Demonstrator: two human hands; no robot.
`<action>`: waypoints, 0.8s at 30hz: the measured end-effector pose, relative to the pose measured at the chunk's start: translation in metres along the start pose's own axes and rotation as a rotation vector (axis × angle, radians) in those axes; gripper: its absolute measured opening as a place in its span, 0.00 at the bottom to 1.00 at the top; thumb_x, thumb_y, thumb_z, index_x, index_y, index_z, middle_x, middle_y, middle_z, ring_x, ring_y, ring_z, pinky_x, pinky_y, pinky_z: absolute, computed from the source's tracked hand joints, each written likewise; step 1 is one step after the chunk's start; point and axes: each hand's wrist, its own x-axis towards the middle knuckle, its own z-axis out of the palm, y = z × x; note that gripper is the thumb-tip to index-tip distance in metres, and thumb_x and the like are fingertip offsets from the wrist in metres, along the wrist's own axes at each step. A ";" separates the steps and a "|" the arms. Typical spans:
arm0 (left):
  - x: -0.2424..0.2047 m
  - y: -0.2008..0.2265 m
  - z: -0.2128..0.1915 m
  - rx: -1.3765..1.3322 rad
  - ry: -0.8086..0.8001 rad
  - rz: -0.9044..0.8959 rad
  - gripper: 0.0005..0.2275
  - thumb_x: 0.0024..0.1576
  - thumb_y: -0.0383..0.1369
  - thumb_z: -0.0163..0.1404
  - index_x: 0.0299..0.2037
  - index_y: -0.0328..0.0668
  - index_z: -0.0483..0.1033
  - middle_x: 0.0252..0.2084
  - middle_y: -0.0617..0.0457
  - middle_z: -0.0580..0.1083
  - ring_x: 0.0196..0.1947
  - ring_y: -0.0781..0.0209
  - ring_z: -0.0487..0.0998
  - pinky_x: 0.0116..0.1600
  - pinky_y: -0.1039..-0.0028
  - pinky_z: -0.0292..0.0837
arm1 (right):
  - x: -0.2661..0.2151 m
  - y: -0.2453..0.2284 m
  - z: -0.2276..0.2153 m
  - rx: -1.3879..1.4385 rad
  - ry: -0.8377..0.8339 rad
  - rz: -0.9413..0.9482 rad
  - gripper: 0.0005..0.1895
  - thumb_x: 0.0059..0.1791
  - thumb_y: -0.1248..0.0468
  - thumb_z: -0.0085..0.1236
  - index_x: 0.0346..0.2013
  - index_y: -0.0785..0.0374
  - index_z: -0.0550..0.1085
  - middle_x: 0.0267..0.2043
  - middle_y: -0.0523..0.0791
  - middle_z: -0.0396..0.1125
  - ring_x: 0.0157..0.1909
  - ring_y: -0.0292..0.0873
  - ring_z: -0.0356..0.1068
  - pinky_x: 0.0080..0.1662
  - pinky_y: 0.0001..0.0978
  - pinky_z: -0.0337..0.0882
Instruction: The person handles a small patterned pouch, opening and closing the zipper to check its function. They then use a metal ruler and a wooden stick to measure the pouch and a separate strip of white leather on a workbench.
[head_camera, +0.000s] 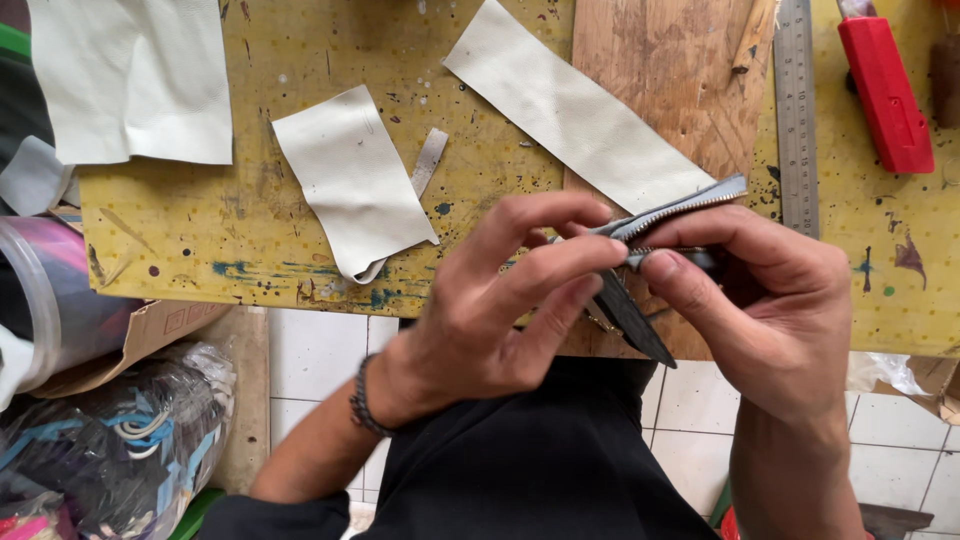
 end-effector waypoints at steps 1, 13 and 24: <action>0.007 -0.001 -0.007 0.001 0.001 0.000 0.09 0.70 0.22 0.52 0.58 0.40 0.71 0.58 0.38 0.72 0.50 0.49 0.81 0.50 0.67 0.81 | 0.001 0.000 0.001 0.000 -0.001 0.000 0.05 0.51 0.73 0.63 0.39 0.73 0.76 0.34 0.48 0.72 0.32 0.37 0.71 0.38 0.21 0.72; 0.063 -0.006 -0.042 0.145 -0.461 0.067 0.14 0.64 0.25 0.53 0.59 0.35 0.70 0.47 0.42 0.68 0.42 0.44 0.73 0.47 0.59 0.71 | 0.010 0.009 -0.002 0.061 0.025 -0.112 0.13 0.56 0.76 0.59 0.52 0.72 0.67 0.47 0.50 0.70 0.49 0.39 0.72 0.51 0.22 0.74; 0.100 -0.030 -0.042 -0.160 -0.521 0.121 0.04 0.61 0.20 0.48 0.36 0.35 0.75 0.43 0.47 0.65 0.37 0.55 0.70 0.40 0.68 0.65 | 0.026 0.010 -0.005 -0.077 -0.005 -0.282 0.15 0.56 0.84 0.64 0.50 0.77 0.66 0.48 0.56 0.68 0.55 0.51 0.76 0.59 0.32 0.77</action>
